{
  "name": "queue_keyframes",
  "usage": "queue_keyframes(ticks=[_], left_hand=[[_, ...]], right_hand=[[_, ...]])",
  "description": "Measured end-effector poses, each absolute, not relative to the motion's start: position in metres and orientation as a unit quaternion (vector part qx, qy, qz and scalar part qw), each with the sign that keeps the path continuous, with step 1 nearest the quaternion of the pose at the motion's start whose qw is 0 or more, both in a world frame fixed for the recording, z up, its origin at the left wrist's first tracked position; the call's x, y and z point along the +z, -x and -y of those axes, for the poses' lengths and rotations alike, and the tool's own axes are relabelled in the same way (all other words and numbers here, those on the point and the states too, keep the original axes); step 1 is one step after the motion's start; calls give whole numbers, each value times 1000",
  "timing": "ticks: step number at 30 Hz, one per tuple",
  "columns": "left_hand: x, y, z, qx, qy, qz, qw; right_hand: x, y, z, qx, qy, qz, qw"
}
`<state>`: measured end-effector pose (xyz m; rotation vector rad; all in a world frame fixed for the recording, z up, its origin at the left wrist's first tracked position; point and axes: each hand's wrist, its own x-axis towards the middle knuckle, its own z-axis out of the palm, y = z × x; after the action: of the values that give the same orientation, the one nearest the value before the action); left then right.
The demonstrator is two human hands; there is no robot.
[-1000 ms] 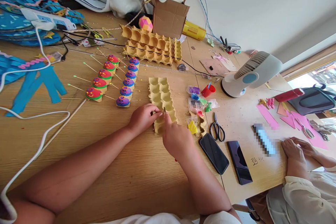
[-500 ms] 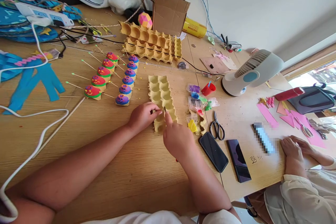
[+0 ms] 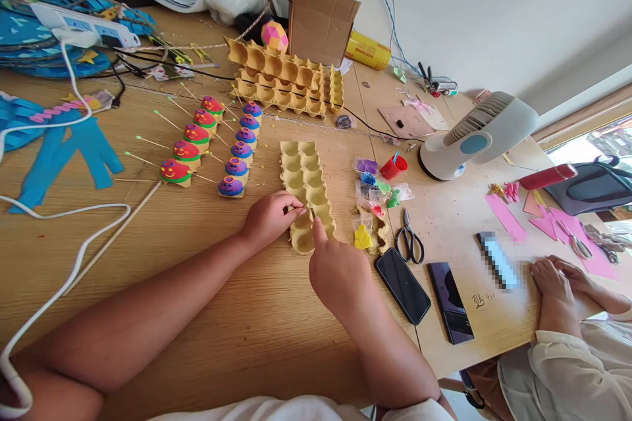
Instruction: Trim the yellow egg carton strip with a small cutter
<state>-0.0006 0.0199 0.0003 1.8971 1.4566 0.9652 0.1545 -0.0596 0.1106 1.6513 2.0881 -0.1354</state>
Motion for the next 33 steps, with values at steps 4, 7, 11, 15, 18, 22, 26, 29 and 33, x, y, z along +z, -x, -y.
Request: queue_keyframes(ticks=[4, 7, 11, 15, 18, 22, 26, 29, 33], left_hand=[[0, 0, -20, 360, -705, -542, 281], [0, 0, -19, 367, -701, -543, 281], [1, 0, -19, 366, -702, -540, 285], [2, 0, -19, 361, -701, -543, 287], [2, 0, -19, 358, -702, -546, 286], [2, 0, -20, 355, -703, -547, 285], [1, 0, -20, 356, -703, -546, 284], [1, 0, -20, 360, -703, -544, 284], [1, 1, -20, 359, -705, -541, 285]], right_hand=[[119, -162, 61, -57, -598, -767, 226], [123, -165, 59, -48, -613, -765, 193], [118, -163, 53, -49, -611, -771, 176], [111, -161, 50, -46, -602, -775, 184], [110, -161, 51, -51, -603, -773, 190], [111, -159, 50, -58, -607, -767, 197], [113, -155, 50, -59, -613, -757, 219], [112, -152, 50, -51, -612, -752, 241], [111, -151, 51, -49, -611, -750, 249]])
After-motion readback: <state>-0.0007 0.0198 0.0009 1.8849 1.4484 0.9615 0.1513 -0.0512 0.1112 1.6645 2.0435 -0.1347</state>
